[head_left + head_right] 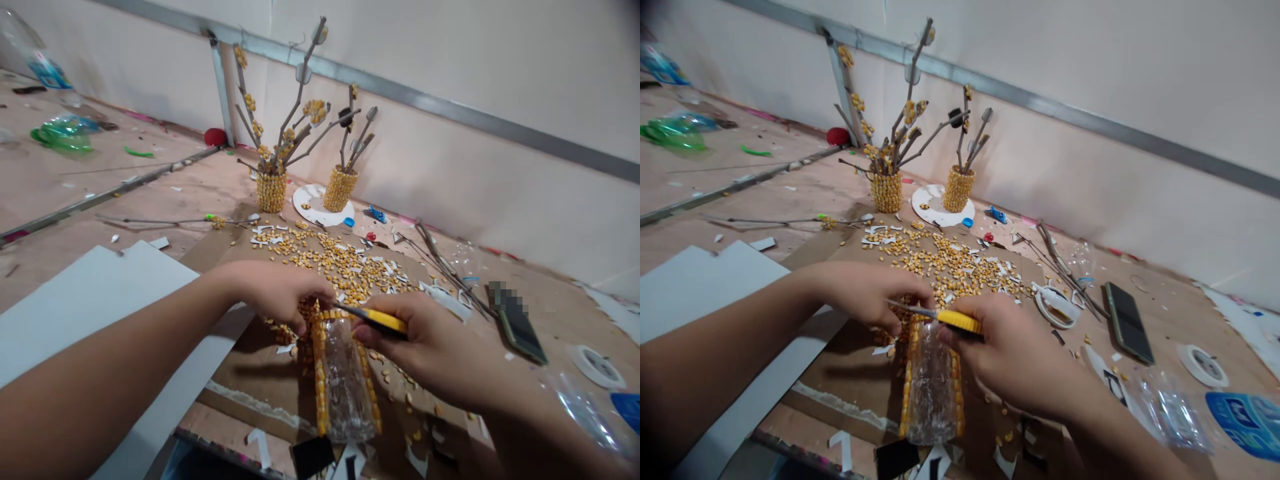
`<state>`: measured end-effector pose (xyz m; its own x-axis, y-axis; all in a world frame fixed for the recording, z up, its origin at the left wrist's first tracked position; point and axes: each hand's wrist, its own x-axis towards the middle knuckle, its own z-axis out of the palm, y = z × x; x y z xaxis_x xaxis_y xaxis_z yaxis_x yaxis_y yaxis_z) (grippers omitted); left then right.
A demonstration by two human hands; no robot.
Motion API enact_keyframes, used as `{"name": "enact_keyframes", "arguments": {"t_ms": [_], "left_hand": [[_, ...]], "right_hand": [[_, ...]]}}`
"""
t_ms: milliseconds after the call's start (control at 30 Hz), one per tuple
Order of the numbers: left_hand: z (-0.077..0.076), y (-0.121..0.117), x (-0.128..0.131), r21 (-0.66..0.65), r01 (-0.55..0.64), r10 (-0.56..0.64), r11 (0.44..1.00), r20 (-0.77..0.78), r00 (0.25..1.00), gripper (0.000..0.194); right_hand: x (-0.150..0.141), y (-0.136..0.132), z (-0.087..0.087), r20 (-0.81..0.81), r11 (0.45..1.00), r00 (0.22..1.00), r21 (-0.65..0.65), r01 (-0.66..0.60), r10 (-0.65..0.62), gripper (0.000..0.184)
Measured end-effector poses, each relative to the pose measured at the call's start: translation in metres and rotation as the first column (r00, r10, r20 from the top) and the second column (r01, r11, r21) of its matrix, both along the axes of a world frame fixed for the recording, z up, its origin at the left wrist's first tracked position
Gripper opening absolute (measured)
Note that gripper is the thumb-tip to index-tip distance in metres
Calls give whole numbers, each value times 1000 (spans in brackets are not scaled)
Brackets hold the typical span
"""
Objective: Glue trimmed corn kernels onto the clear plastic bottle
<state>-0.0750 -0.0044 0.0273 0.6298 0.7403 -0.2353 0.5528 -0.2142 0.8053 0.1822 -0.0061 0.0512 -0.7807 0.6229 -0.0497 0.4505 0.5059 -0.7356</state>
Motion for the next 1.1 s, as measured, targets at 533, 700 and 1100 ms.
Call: {"name": "enact_keyframes", "arguments": {"t_ms": [533,700,1100], "left_hand": [[3,3,12,0,158,-157,987,-95,983,5],[5,3,14,18,183,-180,983,-121,976,4],[9,3,15,0,179,-178,984,-99,979,9]], "right_hand": [[-3,4,0,235,982,969,-184,-33,77,26],[-3,6,1,278,984,960,-175,33,17,20],[-3,6,-2,259,979,966,-193,67,-15,8]]}}
